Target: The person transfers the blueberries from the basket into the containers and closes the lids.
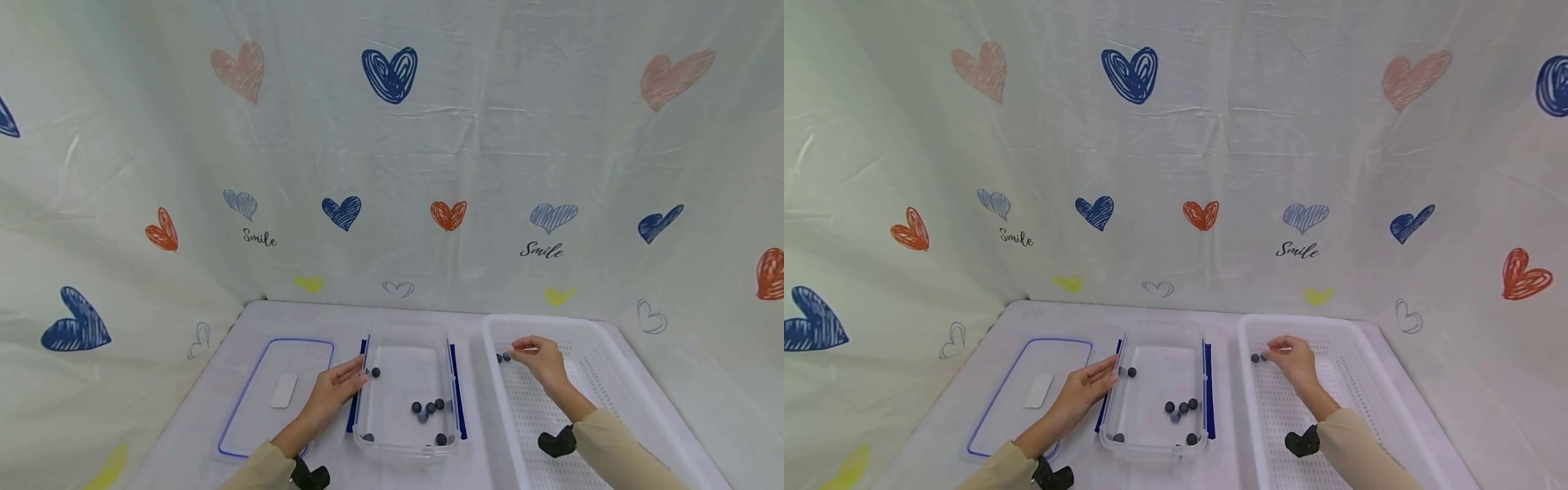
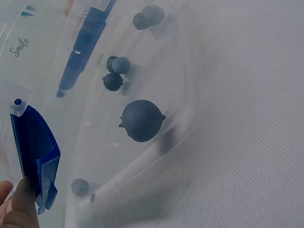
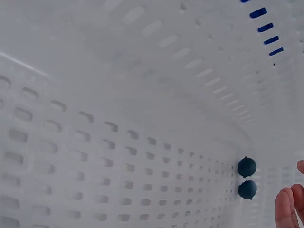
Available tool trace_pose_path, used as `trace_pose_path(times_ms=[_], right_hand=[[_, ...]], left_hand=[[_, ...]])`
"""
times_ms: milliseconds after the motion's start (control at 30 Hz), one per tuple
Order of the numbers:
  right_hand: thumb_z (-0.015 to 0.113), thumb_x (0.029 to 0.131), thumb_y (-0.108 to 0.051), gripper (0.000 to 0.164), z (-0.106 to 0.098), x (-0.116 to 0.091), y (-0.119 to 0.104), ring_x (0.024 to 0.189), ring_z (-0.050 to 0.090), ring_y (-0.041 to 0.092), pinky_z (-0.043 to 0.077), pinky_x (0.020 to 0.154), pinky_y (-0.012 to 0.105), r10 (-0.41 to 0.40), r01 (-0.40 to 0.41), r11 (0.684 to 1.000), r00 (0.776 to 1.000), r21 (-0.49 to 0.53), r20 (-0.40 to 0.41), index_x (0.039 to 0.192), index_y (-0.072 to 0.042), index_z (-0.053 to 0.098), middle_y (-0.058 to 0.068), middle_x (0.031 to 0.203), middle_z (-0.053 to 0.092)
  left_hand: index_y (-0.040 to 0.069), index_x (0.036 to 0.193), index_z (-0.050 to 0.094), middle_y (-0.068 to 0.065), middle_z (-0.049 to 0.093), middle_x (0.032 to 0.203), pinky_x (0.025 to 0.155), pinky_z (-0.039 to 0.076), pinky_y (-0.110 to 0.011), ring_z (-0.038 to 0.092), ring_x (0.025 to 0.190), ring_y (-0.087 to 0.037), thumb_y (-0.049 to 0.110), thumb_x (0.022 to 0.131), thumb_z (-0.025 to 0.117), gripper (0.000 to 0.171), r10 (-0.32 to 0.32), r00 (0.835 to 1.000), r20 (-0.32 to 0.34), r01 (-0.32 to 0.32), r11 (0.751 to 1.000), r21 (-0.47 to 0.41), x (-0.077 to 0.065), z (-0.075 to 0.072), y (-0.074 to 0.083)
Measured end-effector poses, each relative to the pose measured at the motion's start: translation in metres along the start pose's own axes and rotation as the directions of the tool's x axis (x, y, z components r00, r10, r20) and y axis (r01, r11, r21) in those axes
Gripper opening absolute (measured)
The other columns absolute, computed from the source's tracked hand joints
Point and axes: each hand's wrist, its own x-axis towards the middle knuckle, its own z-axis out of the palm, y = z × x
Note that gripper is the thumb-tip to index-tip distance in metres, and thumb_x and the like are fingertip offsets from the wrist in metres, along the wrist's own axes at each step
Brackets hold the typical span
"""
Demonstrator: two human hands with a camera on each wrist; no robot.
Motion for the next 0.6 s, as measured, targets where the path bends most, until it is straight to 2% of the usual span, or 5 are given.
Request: trace_pose_path(times_ms=[133,367,600], right_hand=[[0.073,0.076,-0.009,0.025,0.004,0.002,0.009,0.080,0.063,0.023,0.050,0.062,0.026,0.020,-0.020,0.999,1.000,-0.047,-0.003,0.095,0.006,0.066,0.014,0.090,0.066],[0.073,0.075,-0.007,0.028,0.011,0.003,0.017,0.079,0.061,0.021,0.049,0.059,0.024,0.068,-0.068,0.998,0.998,-0.005,0.010,0.096,0.007,0.065,0.016,0.092,0.064],[0.073,0.074,-0.006,0.027,0.019,0.008,0.026,0.079,0.062,0.024,0.050,0.060,0.024,0.075,-0.075,0.997,0.997,-0.021,-0.013,0.096,0.007,0.065,0.018,0.093,0.063]], left_hand=[[-0.004,0.135,0.041,-0.021,0.039,0.138,0.091,0.044,-0.021,0.039,0.126,-0.028,0.018,0.085,0.066,0.060,0.004,1.000,0.002,-0.004,1.000,0.000,0.001,0.000,0.000],[-0.004,0.135,0.041,-0.022,0.039,0.138,0.091,0.044,-0.022,0.040,0.126,-0.029,0.019,0.085,0.067,0.061,0.004,1.000,0.007,-0.004,1.000,-0.003,0.000,0.000,-0.001],[-0.004,0.135,0.041,-0.021,0.039,0.138,0.091,0.044,-0.022,0.039,0.126,-0.029,0.020,0.084,0.067,0.062,0.004,1.000,-0.003,-0.004,1.000,0.002,0.000,0.000,-0.002]])
